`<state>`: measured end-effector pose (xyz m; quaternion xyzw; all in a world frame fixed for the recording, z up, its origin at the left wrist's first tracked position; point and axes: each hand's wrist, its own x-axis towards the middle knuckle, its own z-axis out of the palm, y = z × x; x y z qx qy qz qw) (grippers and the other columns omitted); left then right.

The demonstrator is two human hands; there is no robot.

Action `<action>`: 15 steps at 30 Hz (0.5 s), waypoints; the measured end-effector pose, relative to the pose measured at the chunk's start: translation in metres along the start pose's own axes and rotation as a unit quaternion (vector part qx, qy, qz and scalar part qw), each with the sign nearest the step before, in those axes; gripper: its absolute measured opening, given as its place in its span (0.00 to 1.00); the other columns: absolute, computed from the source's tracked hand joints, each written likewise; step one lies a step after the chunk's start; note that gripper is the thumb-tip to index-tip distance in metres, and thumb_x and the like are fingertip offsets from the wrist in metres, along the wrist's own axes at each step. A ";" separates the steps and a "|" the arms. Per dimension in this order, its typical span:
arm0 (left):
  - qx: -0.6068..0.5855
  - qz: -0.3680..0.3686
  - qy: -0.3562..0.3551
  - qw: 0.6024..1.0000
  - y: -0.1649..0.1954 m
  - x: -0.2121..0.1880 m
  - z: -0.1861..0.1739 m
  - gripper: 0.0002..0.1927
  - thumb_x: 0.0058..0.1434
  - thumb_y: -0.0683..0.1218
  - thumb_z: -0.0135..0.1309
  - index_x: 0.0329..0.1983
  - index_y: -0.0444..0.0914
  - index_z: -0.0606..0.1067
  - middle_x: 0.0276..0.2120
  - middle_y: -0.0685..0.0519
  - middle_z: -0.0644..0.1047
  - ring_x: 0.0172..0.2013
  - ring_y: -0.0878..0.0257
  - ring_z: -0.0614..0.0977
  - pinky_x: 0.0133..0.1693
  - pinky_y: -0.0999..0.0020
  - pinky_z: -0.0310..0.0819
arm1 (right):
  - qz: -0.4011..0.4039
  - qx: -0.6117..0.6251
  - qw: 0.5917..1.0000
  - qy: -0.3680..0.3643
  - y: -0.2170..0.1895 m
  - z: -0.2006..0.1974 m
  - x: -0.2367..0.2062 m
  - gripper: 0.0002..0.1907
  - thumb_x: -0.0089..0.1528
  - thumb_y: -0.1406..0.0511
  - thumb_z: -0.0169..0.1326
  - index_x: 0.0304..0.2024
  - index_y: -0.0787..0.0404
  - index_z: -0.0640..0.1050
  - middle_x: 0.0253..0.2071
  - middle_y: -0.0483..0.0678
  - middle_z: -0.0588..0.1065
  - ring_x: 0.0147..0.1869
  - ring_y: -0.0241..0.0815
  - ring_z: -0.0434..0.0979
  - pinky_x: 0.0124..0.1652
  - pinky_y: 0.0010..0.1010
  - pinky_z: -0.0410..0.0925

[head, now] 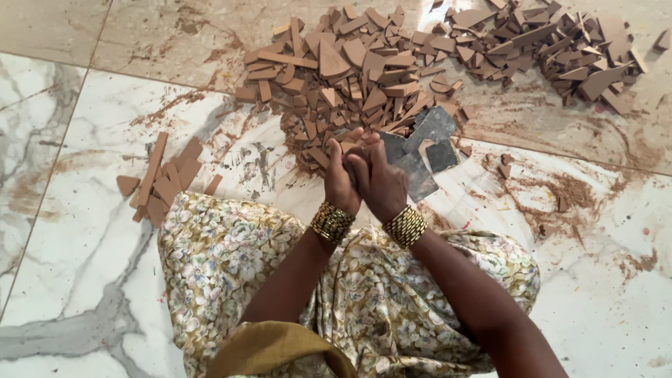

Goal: The person sits on a tiled floor in front of a large pile of small broken brown pieces. They pick up pieces one at a time, hold and turn them, rub some against a dark flat block, and place them into separate groups on the floor.

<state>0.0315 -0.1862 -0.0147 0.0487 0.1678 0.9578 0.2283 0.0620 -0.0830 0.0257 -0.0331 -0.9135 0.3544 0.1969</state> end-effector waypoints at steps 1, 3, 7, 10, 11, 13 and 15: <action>0.030 -0.005 0.029 0.999 -0.003 0.000 0.001 0.33 0.79 0.64 0.27 0.63 0.35 0.69 0.53 0.45 0.76 0.52 0.57 0.79 0.55 0.63 0.77 | 0.015 -0.030 0.999 0.019 0.004 0.005 0.000 0.20 0.71 0.49 0.48 0.47 0.58 0.70 0.22 0.46 0.74 0.19 0.39 0.74 0.19 0.31 0.66; 0.076 -0.016 0.097 0.992 -0.006 -0.002 0.006 0.31 0.76 0.64 0.27 0.63 0.37 0.68 0.56 0.47 0.74 0.56 0.58 0.77 0.57 0.63 0.76 | 0.048 -0.089 0.994 0.052 0.012 0.011 0.000 0.19 0.71 0.49 0.48 0.45 0.57 0.71 0.21 0.46 0.74 0.17 0.40 0.74 0.17 0.31 0.67; 0.094 -0.018 0.085 0.992 -0.002 -0.005 0.010 0.31 0.76 0.63 0.31 0.68 0.38 0.66 0.59 0.48 0.72 0.58 0.58 0.75 0.59 0.62 0.73 | 0.018 -0.020 0.997 0.069 0.020 0.008 0.001 0.16 0.72 0.50 0.47 0.47 0.54 0.73 0.21 0.46 0.75 0.20 0.43 0.75 0.22 0.36 0.67; 0.096 -0.045 0.101 0.989 0.002 -0.004 0.000 0.31 0.75 0.64 0.34 0.66 0.37 0.66 0.58 0.48 0.71 0.57 0.58 0.75 0.58 0.59 0.74 | -0.033 -0.033 0.996 0.080 0.018 0.004 0.000 0.18 0.73 0.49 0.48 0.45 0.56 0.71 0.23 0.46 0.76 0.23 0.41 0.77 0.24 0.33 0.68; 0.100 -0.067 0.144 0.982 0.002 -0.006 -0.005 0.31 0.75 0.65 0.35 0.64 0.37 0.66 0.57 0.48 0.71 0.57 0.58 0.75 0.57 0.57 0.75 | -0.012 -0.030 0.998 0.059 0.017 0.003 0.000 0.19 0.73 0.49 0.49 0.44 0.56 0.71 0.22 0.46 0.75 0.22 0.40 0.75 0.23 0.32 0.67; 0.151 -0.072 0.076 0.983 0.001 -0.007 -0.014 0.33 0.74 0.66 0.34 0.65 0.36 0.66 0.61 0.48 0.71 0.60 0.59 0.75 0.59 0.60 0.75 | 0.006 -0.031 0.999 0.028 0.015 0.004 -0.003 0.19 0.72 0.48 0.48 0.43 0.56 0.71 0.20 0.45 0.74 0.19 0.38 0.73 0.20 0.31 0.65; 0.169 -0.057 0.025 0.984 0.002 -0.005 -0.019 0.36 0.77 0.69 0.33 0.63 0.33 0.68 0.58 0.43 0.73 0.57 0.57 0.76 0.56 0.61 0.77 | 0.003 -0.032 0.999 0.008 0.015 0.009 -0.004 0.19 0.71 0.47 0.47 0.42 0.55 0.71 0.18 0.44 0.73 0.16 0.36 0.72 0.15 0.30 0.64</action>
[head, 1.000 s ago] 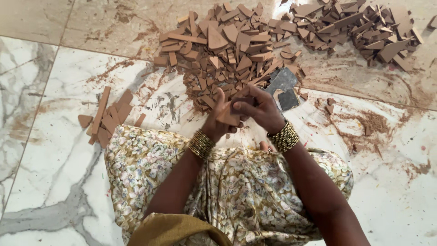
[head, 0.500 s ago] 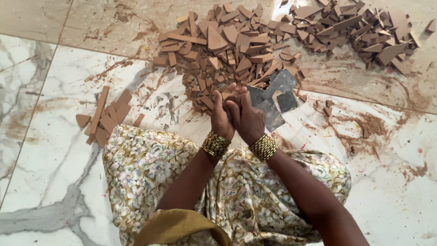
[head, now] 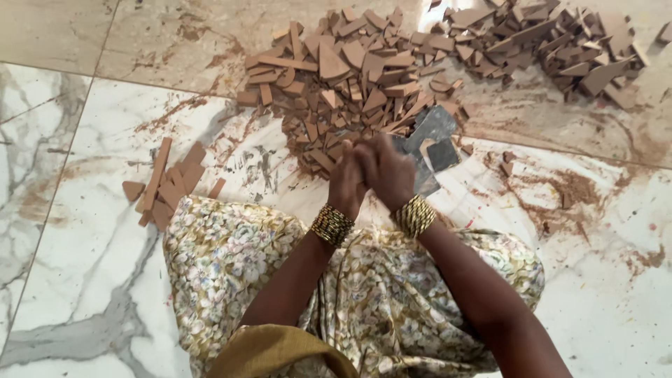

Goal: The person sits on a tiled floor in front of a large pile of small broken brown pieces. They pick up pieces one at a time, hold and turn them, rub some against a dark flat block, and place them into separate groups on the floor.

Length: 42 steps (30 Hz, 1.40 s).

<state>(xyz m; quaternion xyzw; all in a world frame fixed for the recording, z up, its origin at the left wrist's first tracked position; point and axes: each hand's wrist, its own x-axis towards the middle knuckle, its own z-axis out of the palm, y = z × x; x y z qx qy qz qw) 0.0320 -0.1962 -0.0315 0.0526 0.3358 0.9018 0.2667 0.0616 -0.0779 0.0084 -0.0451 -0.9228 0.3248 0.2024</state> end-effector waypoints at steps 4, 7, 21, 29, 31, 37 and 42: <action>-0.005 0.005 0.052 0.999 0.010 -0.003 0.008 0.45 0.74 0.76 0.27 0.48 0.32 0.73 0.42 0.43 0.79 0.42 0.57 0.82 0.43 0.60 0.82 | -0.047 -0.038 0.997 -0.056 0.004 0.007 0.001 0.20 0.71 0.48 0.44 0.46 0.57 0.70 0.17 0.43 0.71 0.13 0.37 0.69 0.13 0.30 0.61; 0.049 -0.041 0.176 0.982 0.015 -0.010 0.023 0.36 0.64 0.73 0.29 0.46 0.42 0.74 0.39 0.56 0.79 0.40 0.66 0.83 0.40 0.64 0.81 | 0.012 -0.046 0.999 -0.024 0.005 0.004 0.006 0.21 0.73 0.47 0.44 0.45 0.57 0.69 0.18 0.43 0.71 0.14 0.37 0.69 0.15 0.29 0.63; 0.176 0.010 0.172 0.969 -0.010 0.003 0.021 0.30 0.71 0.68 0.34 0.52 0.40 0.72 0.43 0.57 0.77 0.39 0.72 0.79 0.37 0.76 0.75 | 0.096 -0.072 0.993 -0.005 -0.010 -0.005 0.022 0.19 0.70 0.47 0.45 0.43 0.55 0.70 0.18 0.48 0.75 0.17 0.47 0.77 0.21 0.39 0.69; 0.157 -0.032 0.150 0.976 0.027 -0.005 0.031 0.22 0.64 0.55 0.57 0.49 0.34 0.72 0.39 0.45 0.82 0.33 0.60 0.86 0.31 0.63 0.88 | 0.152 0.404 0.900 -0.051 0.017 -0.029 0.034 0.11 0.70 0.57 0.52 0.44 0.58 0.74 0.32 0.44 0.79 0.31 0.32 0.81 0.30 0.25 0.75; 0.161 -0.016 0.150 0.975 0.039 -0.004 0.028 0.22 0.66 0.57 0.57 0.49 0.34 0.73 0.37 0.48 0.82 0.33 0.60 0.86 0.31 0.63 0.87 | 0.142 0.486 0.859 -0.077 0.014 -0.027 0.031 0.10 0.70 0.59 0.52 0.44 0.59 0.75 0.35 0.42 0.79 0.34 0.29 0.79 0.32 0.22 0.75; 0.194 -0.050 0.165 0.966 0.045 -0.009 0.024 0.21 0.63 0.60 0.56 0.48 0.39 0.75 0.37 0.53 0.83 0.35 0.63 0.88 0.32 0.64 0.88 | 0.159 0.398 0.903 -0.034 -0.001 -0.014 0.029 0.14 0.69 0.59 0.55 0.36 0.62 0.72 0.27 0.39 0.71 0.29 0.26 0.70 0.27 0.19 0.65; 0.197 -0.021 0.202 0.959 0.038 -0.005 0.016 0.27 0.62 0.62 0.58 0.49 0.36 0.75 0.37 0.51 0.80 0.35 0.62 0.85 0.33 0.59 0.87 | 0.137 0.387 0.912 -0.022 0.001 -0.013 0.026 0.16 0.73 0.58 0.56 0.37 0.63 0.73 0.28 0.38 0.68 0.30 0.23 0.62 0.28 0.18 0.58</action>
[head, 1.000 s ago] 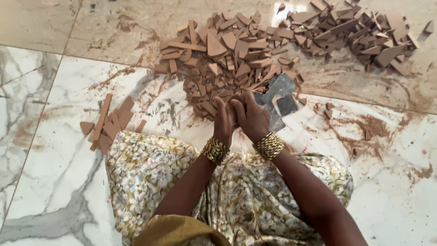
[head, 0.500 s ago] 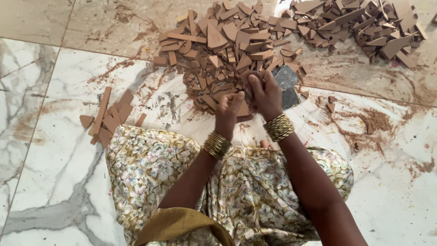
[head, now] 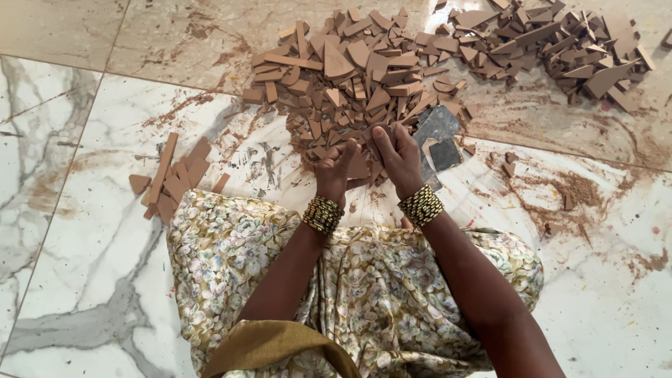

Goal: The person sits on a tiled floor in front of a large pile of small broken brown pieces. They pick up pieces one at a time, hold and turn them, rub some against a dark flat block, and place them into separate groups on the floor.

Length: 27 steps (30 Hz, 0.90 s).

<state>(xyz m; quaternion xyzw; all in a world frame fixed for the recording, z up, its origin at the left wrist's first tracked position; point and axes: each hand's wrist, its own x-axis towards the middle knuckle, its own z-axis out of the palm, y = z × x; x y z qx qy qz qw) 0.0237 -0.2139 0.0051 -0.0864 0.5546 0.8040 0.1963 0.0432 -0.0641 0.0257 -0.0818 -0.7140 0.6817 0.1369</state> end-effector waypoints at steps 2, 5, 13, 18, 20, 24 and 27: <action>-0.009 -0.007 0.030 0.999 -0.003 0.005 -0.002 0.29 0.59 0.64 0.57 0.50 0.37 0.73 0.38 0.51 0.80 0.36 0.62 0.86 0.33 0.58 0.88 | 0.047 0.079 0.996 -0.020 0.002 -0.001 0.000 0.14 0.72 0.57 0.54 0.41 0.62 0.77 0.29 0.36 0.72 0.29 0.22 0.65 0.27 0.17 0.58; -0.095 -0.052 0.012 0.994 -0.006 0.013 -0.006 0.33 0.56 0.65 0.59 0.49 0.34 0.71 0.38 0.49 0.79 0.36 0.59 0.87 0.35 0.57 0.91 | 0.117 0.117 0.986 -0.032 0.004 -0.001 0.002 0.17 0.71 0.55 0.50 0.44 0.61 0.79 0.25 0.36 0.71 0.23 0.23 0.63 0.22 0.18 0.56; -0.077 -0.019 0.051 0.996 -0.009 0.011 -0.009 0.32 0.60 0.69 0.59 0.44 0.36 0.76 0.26 0.56 0.73 0.20 0.71 0.74 0.18 0.78 0.69 | 0.159 0.169 0.972 -0.040 0.001 -0.005 0.005 0.16 0.71 0.55 0.52 0.42 0.61 0.79 0.24 0.36 0.71 0.22 0.24 0.63 0.21 0.19 0.57; -0.035 -0.075 0.003 0.997 -0.002 0.002 -0.002 0.27 0.62 0.67 0.53 0.43 0.39 0.76 0.23 0.60 0.73 0.17 0.74 0.72 0.16 0.79 0.65 | 0.111 0.108 0.987 -0.028 0.006 -0.005 0.008 0.18 0.70 0.53 0.51 0.39 0.60 0.79 0.21 0.37 0.69 0.18 0.25 0.58 0.18 0.19 0.52; -0.056 -0.081 -0.049 0.994 -0.005 0.004 0.004 0.23 0.64 0.64 0.53 0.41 0.40 0.75 0.22 0.58 0.74 0.17 0.72 0.73 0.17 0.77 0.66 | 0.073 -0.029 0.997 -0.008 0.010 0.000 0.004 0.23 0.71 0.50 0.52 0.33 0.62 0.76 0.20 0.38 0.70 0.18 0.26 0.63 0.18 0.19 0.58; -0.120 -0.058 -0.007 0.991 -0.015 0.013 0.007 0.17 0.66 0.57 0.56 0.38 0.39 0.77 0.23 0.58 0.75 0.17 0.71 0.72 0.16 0.76 0.65 | -0.042 -0.239 0.970 0.014 0.016 0.013 -0.013 0.23 0.70 0.47 0.51 0.32 0.57 0.78 0.18 0.36 0.72 0.18 0.25 0.70 0.18 0.18 0.62; -0.155 0.026 -0.050 0.986 -0.021 0.018 0.004 0.19 0.72 0.57 0.58 0.35 0.38 0.74 0.23 0.57 0.74 0.16 0.73 0.69 0.15 0.77 0.64 | -0.106 -0.310 0.944 -0.029 0.019 0.018 -0.020 0.23 0.72 0.49 0.44 0.37 0.57 0.78 0.19 0.39 0.71 0.15 0.31 0.66 0.14 0.24 0.61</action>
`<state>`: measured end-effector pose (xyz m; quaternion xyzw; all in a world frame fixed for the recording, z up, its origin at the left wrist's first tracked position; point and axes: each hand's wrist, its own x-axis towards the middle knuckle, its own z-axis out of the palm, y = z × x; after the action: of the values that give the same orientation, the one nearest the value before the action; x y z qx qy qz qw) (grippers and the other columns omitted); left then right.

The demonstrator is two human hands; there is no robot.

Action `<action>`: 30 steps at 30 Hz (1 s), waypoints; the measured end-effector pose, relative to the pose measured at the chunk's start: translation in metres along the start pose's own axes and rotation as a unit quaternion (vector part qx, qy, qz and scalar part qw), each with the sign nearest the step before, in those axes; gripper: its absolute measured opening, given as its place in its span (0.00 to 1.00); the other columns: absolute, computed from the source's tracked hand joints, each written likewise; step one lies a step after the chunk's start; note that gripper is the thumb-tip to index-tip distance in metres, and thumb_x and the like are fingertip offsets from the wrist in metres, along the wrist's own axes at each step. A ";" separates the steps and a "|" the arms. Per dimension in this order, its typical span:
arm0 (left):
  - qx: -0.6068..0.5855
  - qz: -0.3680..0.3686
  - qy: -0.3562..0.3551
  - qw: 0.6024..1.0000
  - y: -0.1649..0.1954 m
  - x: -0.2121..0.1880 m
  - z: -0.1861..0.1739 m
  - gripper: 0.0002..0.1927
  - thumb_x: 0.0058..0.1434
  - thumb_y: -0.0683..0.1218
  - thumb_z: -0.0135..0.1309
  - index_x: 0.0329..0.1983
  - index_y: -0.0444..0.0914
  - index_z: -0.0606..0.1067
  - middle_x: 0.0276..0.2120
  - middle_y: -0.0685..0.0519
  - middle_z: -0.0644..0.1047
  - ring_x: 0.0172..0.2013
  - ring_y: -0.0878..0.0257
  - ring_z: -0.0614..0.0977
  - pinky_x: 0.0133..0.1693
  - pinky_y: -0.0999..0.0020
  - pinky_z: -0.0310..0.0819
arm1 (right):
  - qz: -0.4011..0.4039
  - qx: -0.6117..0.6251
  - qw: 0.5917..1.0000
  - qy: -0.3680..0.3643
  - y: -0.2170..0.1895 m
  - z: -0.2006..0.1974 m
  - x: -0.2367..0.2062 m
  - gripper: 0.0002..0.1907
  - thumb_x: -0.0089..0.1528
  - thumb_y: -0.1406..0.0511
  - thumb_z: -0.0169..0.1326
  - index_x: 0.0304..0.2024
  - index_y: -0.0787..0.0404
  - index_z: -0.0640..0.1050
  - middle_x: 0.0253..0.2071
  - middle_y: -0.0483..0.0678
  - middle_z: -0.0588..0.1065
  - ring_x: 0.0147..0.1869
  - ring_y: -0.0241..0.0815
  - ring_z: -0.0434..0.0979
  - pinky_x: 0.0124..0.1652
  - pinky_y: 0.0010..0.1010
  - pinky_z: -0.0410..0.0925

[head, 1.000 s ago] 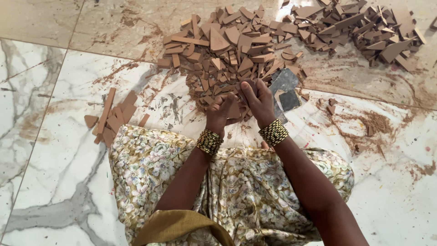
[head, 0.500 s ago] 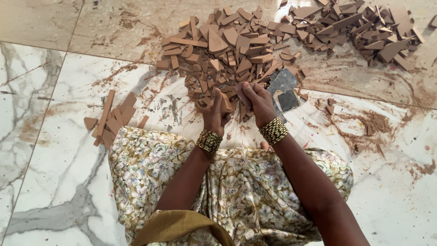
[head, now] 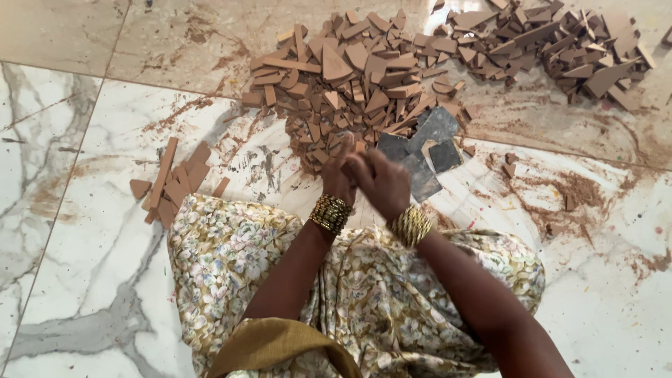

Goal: The person sits on a tiled floor in front of a large pile of small broken brown pieces. They pick up pieces one at a time, hold and turn them, rub some against a dark flat block, and place them into separate groups on the floor.

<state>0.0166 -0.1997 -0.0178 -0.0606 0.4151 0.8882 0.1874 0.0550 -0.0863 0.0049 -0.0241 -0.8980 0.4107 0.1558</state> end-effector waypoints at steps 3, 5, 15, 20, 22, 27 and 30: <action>0.027 0.015 0.043 0.999 -0.005 0.002 0.000 0.19 0.70 0.57 0.56 0.34 0.37 0.76 0.24 0.56 0.76 0.19 0.73 0.74 0.18 0.77 0.69 | 0.015 -0.090 0.996 0.018 0.003 0.001 0.004 0.24 0.72 0.48 0.46 0.32 0.56 0.77 0.17 0.41 0.71 0.16 0.36 0.65 0.18 0.32 0.62; 0.020 0.012 0.099 0.995 -0.007 0.004 0.003 0.17 0.66 0.55 0.55 0.39 0.36 0.78 0.32 0.54 0.81 0.28 0.72 0.84 0.28 0.76 0.80 | 0.031 -0.086 0.994 0.052 0.005 0.000 0.007 0.24 0.71 0.46 0.48 0.31 0.56 0.77 0.18 0.41 0.72 0.17 0.33 0.68 0.21 0.31 0.65; 0.114 -0.019 0.105 0.988 -0.012 -0.004 0.013 0.25 0.65 0.62 0.54 0.41 0.35 0.77 0.30 0.51 0.78 0.22 0.66 0.78 0.19 0.74 0.74 | 0.031 -0.103 0.990 0.092 0.014 -0.017 0.016 0.27 0.70 0.45 0.51 0.29 0.58 0.76 0.22 0.45 0.75 0.23 0.35 0.74 0.26 0.32 0.68; 0.080 -0.023 0.115 0.990 0.000 -0.001 0.020 0.23 0.63 0.60 0.55 0.44 0.36 0.77 0.31 0.52 0.79 0.25 0.66 0.82 0.24 0.74 0.81 | 0.156 0.055 0.985 0.045 0.029 -0.018 0.021 0.24 0.71 0.47 0.49 0.37 0.59 0.81 0.24 0.45 0.77 0.23 0.36 0.74 0.25 0.31 0.68; 0.036 0.014 0.072 0.997 0.000 -0.003 0.014 0.22 0.65 0.61 0.58 0.43 0.37 0.77 0.30 0.54 0.77 0.25 0.70 0.78 0.23 0.76 0.75 | 0.176 0.086 0.980 0.041 0.027 -0.012 0.014 0.25 0.71 0.47 0.50 0.36 0.59 0.82 0.26 0.46 0.77 0.25 0.35 0.75 0.25 0.31 0.68; 0.027 0.024 -0.009 0.999 -0.007 -0.002 -0.016 0.22 0.71 0.63 0.60 0.36 0.40 0.77 0.18 0.60 0.70 0.14 0.75 0.69 0.13 0.80 0.62 | 0.026 0.032 0.999 0.004 0.010 -0.006 0.003 0.22 0.69 0.47 0.51 0.43 0.56 0.84 0.27 0.46 0.81 0.27 0.34 0.79 0.26 0.31 0.70; 0.240 -0.012 0.244 0.940 0.022 0.014 -0.054 0.23 0.63 0.65 0.56 0.32 0.42 0.77 0.17 0.59 0.74 0.16 0.72 0.74 0.14 0.78 0.68 | 0.128 -0.036 0.983 -0.125 0.008 -0.021 0.012 0.21 0.65 0.45 0.49 0.41 0.50 0.84 0.25 0.46 0.81 0.23 0.40 0.80 0.26 0.33 0.72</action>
<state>-0.0073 -0.2495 -0.0412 -0.2335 0.6482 0.7178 0.1000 0.0489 -0.0639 0.0151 -0.0927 -0.9140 0.3947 -0.0125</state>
